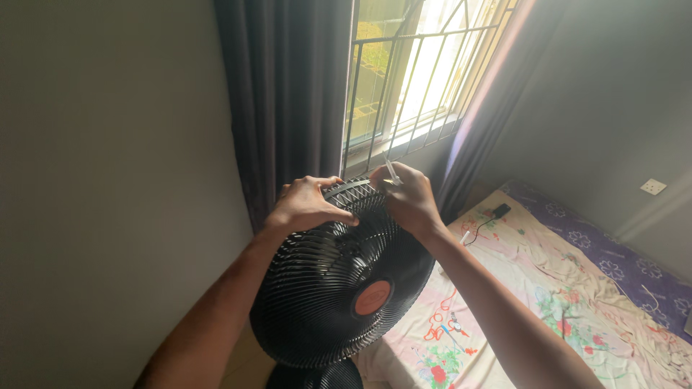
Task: The person assembles a standing fan by attaching the front grille to the fan head using a screwdriver. They tighten screws around the grille, rotate the fan to access different points, and secure the assembly.
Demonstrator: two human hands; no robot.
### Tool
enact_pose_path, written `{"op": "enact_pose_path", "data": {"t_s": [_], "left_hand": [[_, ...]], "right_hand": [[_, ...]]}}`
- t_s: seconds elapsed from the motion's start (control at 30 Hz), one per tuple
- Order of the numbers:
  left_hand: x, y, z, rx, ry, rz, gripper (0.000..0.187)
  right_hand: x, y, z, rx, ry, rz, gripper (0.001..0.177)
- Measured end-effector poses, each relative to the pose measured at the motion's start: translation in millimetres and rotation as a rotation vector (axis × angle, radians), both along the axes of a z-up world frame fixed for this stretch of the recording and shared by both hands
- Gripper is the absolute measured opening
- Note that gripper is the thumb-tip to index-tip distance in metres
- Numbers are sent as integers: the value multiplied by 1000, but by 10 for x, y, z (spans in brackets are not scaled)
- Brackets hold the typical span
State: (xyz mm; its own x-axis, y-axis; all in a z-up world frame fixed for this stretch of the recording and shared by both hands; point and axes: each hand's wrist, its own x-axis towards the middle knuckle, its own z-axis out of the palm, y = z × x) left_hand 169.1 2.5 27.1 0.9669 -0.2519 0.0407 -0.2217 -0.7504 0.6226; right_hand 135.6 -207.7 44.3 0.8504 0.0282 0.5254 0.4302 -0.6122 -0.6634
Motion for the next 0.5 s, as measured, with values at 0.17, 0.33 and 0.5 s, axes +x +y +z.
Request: {"op": "enact_pose_path", "data": {"t_s": [0.17, 0.33, 0.5], "left_hand": [[-41, 117, -14, -12, 24, -4, 109], [-176, 146, -53, -25, 4, -15, 108], [-263, 143, -68, 36, 31, 25, 113]], "right_hand": [[-184, -133, -212, 35, -110, -21, 7], [-389, -190, -389, 3, -375, 42, 13], [-415, -221, -516, 58, -262, 46, 20]]}}
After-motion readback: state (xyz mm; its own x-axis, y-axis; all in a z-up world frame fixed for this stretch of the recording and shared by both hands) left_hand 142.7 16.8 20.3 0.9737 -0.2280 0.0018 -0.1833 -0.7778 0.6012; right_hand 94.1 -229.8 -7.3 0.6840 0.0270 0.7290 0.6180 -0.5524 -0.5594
